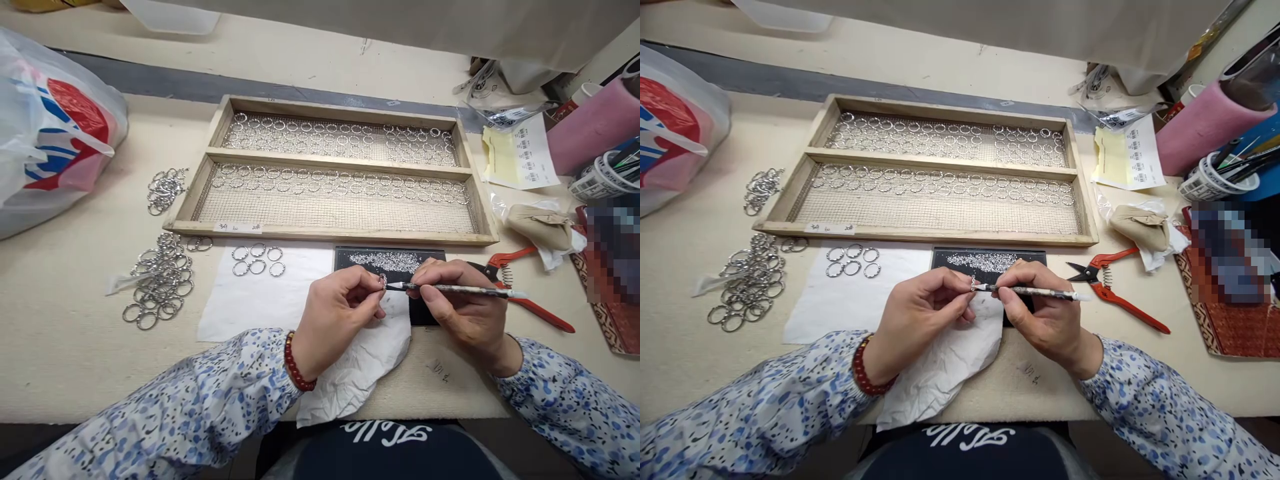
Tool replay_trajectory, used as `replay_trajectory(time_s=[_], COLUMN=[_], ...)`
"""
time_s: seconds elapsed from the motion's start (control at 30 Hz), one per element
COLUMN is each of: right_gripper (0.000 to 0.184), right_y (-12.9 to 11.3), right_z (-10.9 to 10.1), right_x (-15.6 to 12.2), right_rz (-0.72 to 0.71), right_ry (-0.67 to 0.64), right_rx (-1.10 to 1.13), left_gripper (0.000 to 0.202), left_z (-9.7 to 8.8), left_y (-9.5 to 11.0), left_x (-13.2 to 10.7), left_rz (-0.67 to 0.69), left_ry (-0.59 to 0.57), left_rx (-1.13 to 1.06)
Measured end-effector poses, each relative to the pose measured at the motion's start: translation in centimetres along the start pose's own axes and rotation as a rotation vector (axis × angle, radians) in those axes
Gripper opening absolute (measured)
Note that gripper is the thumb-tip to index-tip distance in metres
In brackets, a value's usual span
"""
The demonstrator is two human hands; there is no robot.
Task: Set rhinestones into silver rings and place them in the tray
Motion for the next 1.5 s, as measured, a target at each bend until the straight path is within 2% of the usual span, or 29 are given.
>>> replay_trajectory(time_s=[0.27, 0.63, 0.8, 1.0, 1.37, 1.5], right_gripper=[0.015, 0.013, 0.008, 0.008, 0.008, 0.009], right_y=[0.2, 0.0, 0.6, 1.5, 1.5, 1.0], right_z=[0.1, -0.1, -0.8, -0.8, -0.7, -0.9], right_x=[0.0, 0.0, 0.3, 0.5, 0.6, 0.5], right_rz=[-0.005, 0.005, 0.019, 0.003, 0.000, -0.002], right_ry=[-0.006, 0.005, 0.098, 0.066, 0.050, 0.081], right_rx=[0.008, 0.012, -0.188, -0.368, -0.389, -0.306], left_gripper=[0.004, 0.003, 0.003, 0.003, 0.003, 0.003], left_z=[-0.1, -0.1, 0.0, -0.1, 0.0, -0.1], left_y=[0.1, 0.0, 0.2, 0.3, 0.4, 0.2], left_x=[0.0, 0.1, 0.1, 0.1, 0.1, 0.1], left_rz=[0.043, 0.035, 0.065, 0.088, 0.093, 0.097], left_ry=[-0.009, -0.007, -0.009, -0.012, -0.015, -0.014], left_rx=[0.014, 0.011, 0.022, 0.039, 0.050, 0.054])
Point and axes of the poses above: each hand's wrist, its own x-axis towards the middle knuckle, its own z-axis out of the palm, y = z × x, the point moved 5 cm from there along x, towards the middle knuckle, and after that the axes turned 8 degrees about -x, right-handed, at the moved point
